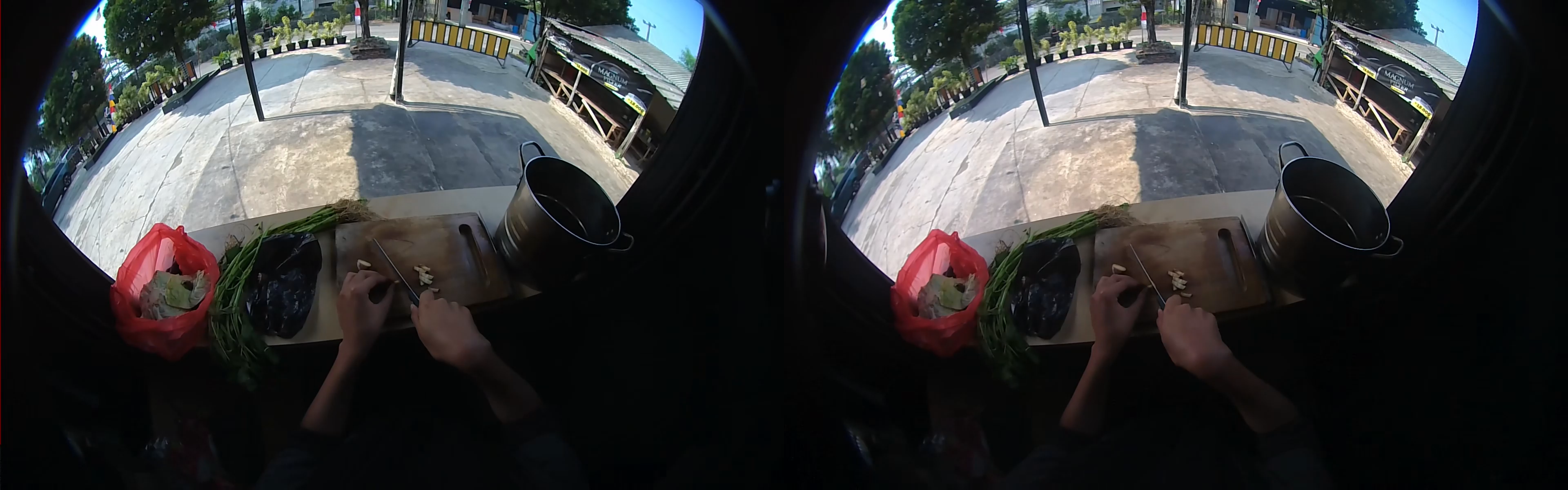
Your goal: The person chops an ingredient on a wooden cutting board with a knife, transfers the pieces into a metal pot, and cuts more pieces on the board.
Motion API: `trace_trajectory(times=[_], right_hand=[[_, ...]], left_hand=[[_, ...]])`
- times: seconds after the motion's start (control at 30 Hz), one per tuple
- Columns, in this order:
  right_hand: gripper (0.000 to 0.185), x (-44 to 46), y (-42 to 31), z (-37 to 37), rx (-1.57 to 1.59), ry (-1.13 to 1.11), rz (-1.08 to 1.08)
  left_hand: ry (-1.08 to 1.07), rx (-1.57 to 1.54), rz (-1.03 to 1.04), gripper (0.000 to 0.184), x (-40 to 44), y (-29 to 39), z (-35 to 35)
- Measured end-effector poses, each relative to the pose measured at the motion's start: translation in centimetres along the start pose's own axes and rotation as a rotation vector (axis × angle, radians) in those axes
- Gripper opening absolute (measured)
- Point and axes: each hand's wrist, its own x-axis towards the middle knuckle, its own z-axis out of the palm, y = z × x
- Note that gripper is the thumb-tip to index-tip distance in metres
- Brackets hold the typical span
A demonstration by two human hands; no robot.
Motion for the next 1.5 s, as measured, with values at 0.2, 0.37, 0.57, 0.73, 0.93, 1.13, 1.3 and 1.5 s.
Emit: trace_trajectory(times=[0.2,0.37,0.57,0.73,0.93,1.13,1.3,1.5], right_hand=[[0.028,2.4,0.4,1.4,0.014,0.057,-0.001],[0.027,0.9,-0.3,0.3,0.013,0.015,0.021],[0.026,2.8,-0.5,2.0,-0.008,0.064,0.001],[0.027,1.4,-0.7,1.2,0.030,0.029,0.016],[0.026,1.8,-1.6,3.4,0.013,0.124,0.087],[0.023,1.0,-0.5,2.9,-0.104,0.152,-0.017],[0.023,0.4,0.8,2.7,0.026,0.260,-0.028],[0.027,-0.7,1.8,1.7,0.159,0.280,-0.044]], left_hand=[[-0.004,0.009,0.010,0.011,0.0,0.0,0.1],[-0.004,0.026,-0.013,0.012,0.0,0.3,-0.1],[-0.009,0.015,0.016,0.012,-0.1,0.1,-0.2],[0.005,-0.035,0.038,0.012,-0.3,-0.3,-0.1],[0.000,-0.016,0.025,0.012,-0.3,-0.3,-0.1],[0.042,0.065,0.000,0.010,-0.2,0.3,-0.2],[-0.004,0.091,0.075,0.010,-0.2,-0.2,-0.3],[0.011,-0.167,-0.027,0.011,0.2,0.3,-1.6]])
